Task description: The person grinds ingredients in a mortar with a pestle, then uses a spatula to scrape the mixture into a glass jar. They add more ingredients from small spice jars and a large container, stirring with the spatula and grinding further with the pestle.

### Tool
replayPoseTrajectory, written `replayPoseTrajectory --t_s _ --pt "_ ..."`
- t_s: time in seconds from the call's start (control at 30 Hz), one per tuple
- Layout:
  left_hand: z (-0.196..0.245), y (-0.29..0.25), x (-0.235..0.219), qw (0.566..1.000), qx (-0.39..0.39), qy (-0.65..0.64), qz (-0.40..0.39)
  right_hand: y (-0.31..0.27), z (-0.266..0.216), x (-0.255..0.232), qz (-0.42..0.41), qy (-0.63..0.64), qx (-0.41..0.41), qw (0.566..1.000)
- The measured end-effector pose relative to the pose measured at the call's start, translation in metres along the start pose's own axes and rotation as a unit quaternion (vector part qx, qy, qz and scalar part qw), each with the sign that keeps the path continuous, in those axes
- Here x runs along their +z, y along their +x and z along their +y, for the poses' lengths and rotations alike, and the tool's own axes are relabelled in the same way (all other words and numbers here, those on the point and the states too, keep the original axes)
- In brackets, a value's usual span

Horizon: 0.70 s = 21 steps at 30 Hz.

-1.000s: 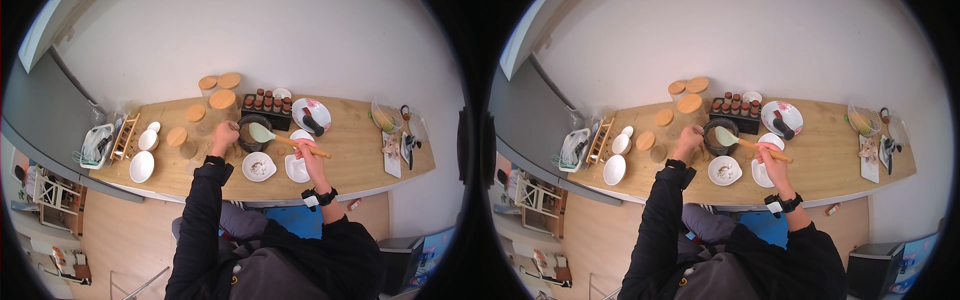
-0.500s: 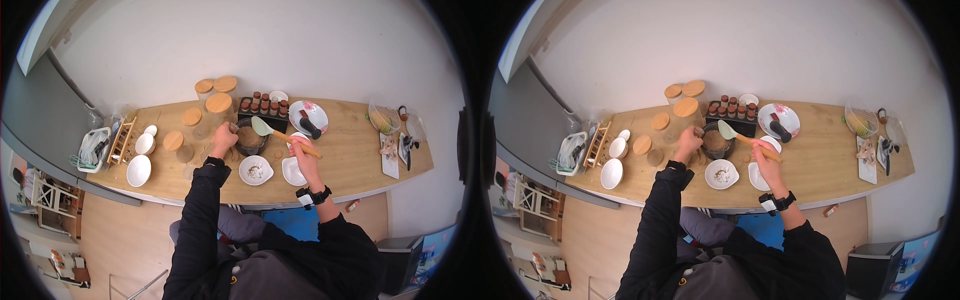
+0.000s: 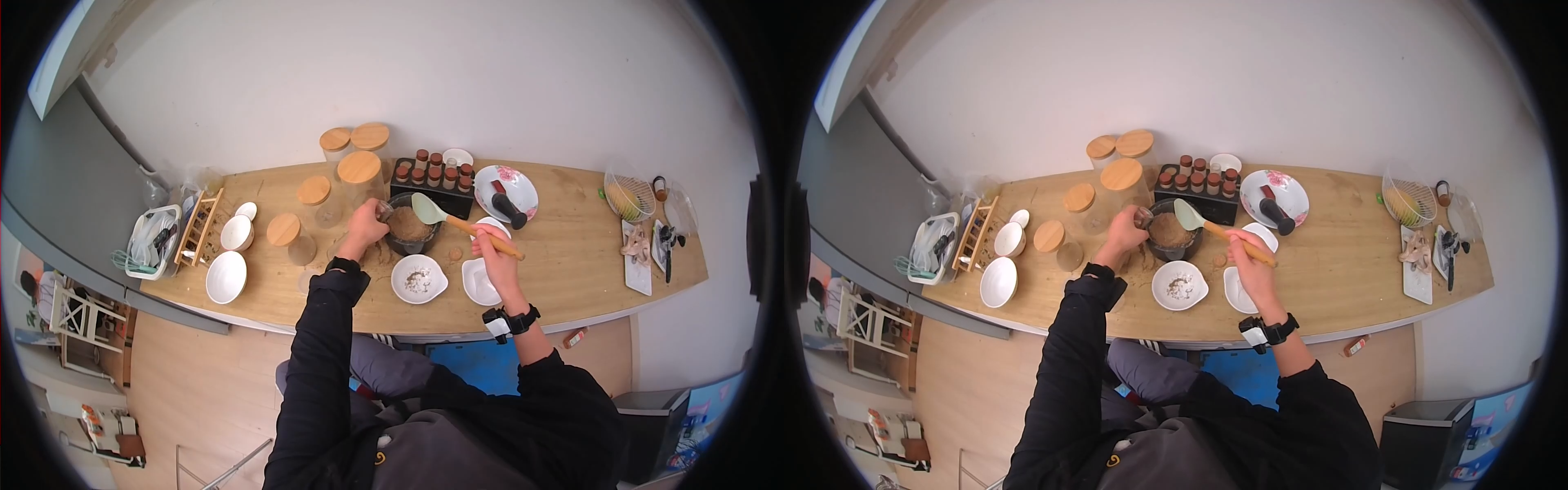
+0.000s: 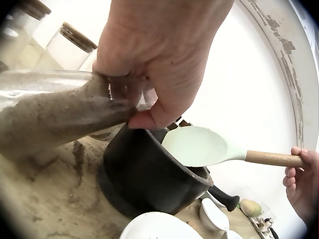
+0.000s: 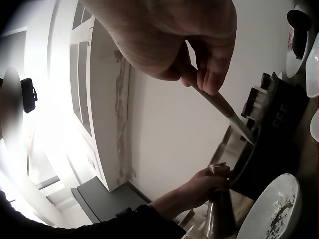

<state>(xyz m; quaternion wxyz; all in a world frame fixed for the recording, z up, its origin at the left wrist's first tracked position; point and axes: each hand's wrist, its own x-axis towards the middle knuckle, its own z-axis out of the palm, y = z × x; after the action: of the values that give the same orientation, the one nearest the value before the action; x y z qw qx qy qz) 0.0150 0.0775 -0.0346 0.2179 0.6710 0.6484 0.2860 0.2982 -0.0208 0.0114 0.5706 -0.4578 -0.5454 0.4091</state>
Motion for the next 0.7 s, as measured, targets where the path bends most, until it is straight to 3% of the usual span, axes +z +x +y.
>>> replayPoseTrajectory --t_s 0.23,0.33,0.53,0.7 --pt "-0.017 -0.001 0.002 0.999 0.03 0.008 -0.036 -0.002 0.007 0.0 0.001 0.031 0.028 0.999" --pt "-0.016 -0.003 0.002 0.999 0.007 -0.003 -0.051 -0.003 0.01 0.0 0.01 0.056 0.051 0.997" --pt "-0.013 -0.003 0.002 0.998 0.013 0.014 -0.055 -0.003 0.016 -0.003 0.058 0.155 0.117 0.979" --pt "-0.012 -0.004 0.005 0.997 0.011 0.06 -0.046 -0.007 0.015 -0.001 0.052 0.124 0.116 0.984"
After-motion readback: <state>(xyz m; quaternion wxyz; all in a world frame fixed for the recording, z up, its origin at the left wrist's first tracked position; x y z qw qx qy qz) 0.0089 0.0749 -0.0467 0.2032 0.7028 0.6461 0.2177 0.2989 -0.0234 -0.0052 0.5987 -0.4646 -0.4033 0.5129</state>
